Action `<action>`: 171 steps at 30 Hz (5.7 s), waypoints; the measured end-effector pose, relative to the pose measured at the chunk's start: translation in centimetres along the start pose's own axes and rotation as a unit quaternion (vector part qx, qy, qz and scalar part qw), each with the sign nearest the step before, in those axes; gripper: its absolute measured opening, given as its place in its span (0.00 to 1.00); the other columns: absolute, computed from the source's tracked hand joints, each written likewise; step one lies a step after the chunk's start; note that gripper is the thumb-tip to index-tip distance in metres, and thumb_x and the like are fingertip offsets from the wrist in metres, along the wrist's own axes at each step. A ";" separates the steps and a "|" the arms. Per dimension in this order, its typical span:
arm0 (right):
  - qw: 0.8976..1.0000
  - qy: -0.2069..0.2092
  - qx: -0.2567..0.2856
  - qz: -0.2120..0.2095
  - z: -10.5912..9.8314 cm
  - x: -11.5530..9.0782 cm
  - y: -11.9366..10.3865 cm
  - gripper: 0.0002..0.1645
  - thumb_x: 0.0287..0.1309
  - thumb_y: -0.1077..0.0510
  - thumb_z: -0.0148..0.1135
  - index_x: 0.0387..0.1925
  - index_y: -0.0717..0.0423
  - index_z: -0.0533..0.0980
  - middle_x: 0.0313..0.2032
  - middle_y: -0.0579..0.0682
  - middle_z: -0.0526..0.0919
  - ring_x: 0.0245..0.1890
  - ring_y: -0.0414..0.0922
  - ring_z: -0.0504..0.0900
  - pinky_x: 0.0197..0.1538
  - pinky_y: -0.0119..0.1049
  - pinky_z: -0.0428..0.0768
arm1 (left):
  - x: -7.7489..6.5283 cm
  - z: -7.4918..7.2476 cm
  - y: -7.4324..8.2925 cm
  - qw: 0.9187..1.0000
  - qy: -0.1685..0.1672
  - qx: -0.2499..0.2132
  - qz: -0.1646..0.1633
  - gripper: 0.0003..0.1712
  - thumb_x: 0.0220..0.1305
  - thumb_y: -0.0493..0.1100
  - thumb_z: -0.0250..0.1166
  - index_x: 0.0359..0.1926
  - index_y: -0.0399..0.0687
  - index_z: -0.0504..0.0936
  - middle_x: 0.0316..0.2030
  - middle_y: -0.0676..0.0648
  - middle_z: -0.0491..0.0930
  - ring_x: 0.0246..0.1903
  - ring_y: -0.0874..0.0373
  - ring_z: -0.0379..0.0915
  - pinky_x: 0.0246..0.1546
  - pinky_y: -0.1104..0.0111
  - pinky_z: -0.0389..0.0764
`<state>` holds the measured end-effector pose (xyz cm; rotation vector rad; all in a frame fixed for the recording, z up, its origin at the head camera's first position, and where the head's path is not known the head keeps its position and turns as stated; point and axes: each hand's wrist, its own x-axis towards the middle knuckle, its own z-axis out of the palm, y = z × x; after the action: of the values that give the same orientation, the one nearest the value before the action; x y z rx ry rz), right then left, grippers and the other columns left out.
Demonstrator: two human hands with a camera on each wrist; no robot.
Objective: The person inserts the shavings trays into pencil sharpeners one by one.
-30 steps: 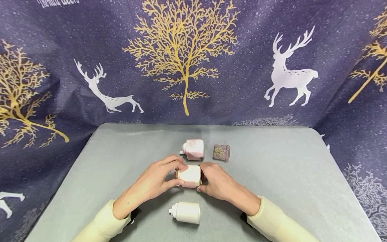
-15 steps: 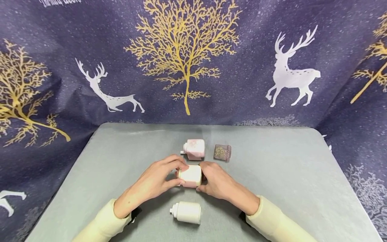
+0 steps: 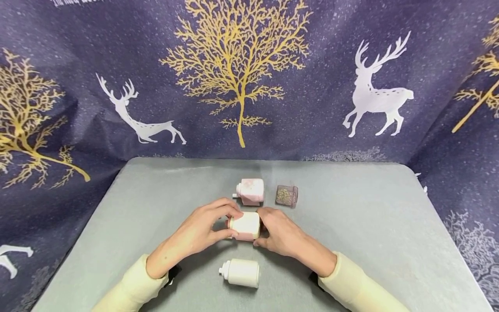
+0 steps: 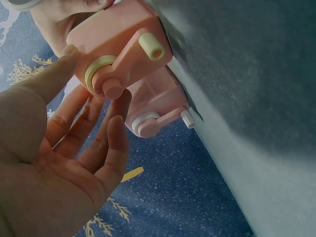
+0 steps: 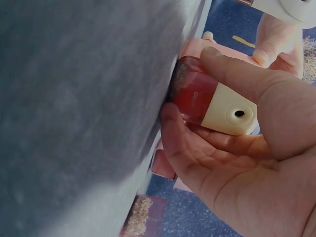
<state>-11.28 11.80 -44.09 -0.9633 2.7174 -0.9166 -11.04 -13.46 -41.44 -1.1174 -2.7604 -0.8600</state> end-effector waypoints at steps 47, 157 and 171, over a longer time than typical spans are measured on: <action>0.995 0.086 -0.051 0.013 -6.4 -0.8 2.3 0.23 0.48 0.53 0.77 0.45 0.55 0.80 0.42 0.48 0.84 0.38 0.46 0.83 0.43 0.43 0.83 | 0.3 -0.7 -0.7 0.999 0.034 0.011 0.036 0.13 0.69 0.52 0.64 0.53 0.59 0.81 0.53 0.63 0.74 0.48 0.64 0.77 0.46 0.66 0.79; 0.995 0.051 -0.025 0.082 -5.6 0.4 8.8 0.38 0.42 0.63 0.78 0.56 0.68 0.73 0.48 0.60 0.80 0.45 0.54 0.83 0.53 0.52 0.81 | 6.2 1.1 -5.5 0.999 0.010 -0.032 -0.032 0.31 0.70 0.54 0.62 0.72 0.61 0.68 0.66 0.60 0.69 0.65 0.64 0.66 0.65 0.63 0.70; 0.995 0.055 -0.034 0.072 -5.1 0.7 8.6 0.38 0.43 0.60 0.79 0.57 0.66 0.73 0.47 0.58 0.81 0.46 0.53 0.82 0.54 0.54 0.79 | 6.0 1.2 -5.6 0.998 -0.002 -0.041 -0.056 0.32 0.70 0.55 0.61 0.72 0.66 0.66 0.67 0.62 0.67 0.65 0.65 0.65 0.64 0.63 0.70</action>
<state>-17.92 19.22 -44.86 -0.7364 2.8834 -0.8804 -18.93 -12.32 -43.67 -0.9850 -2.8378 -0.9928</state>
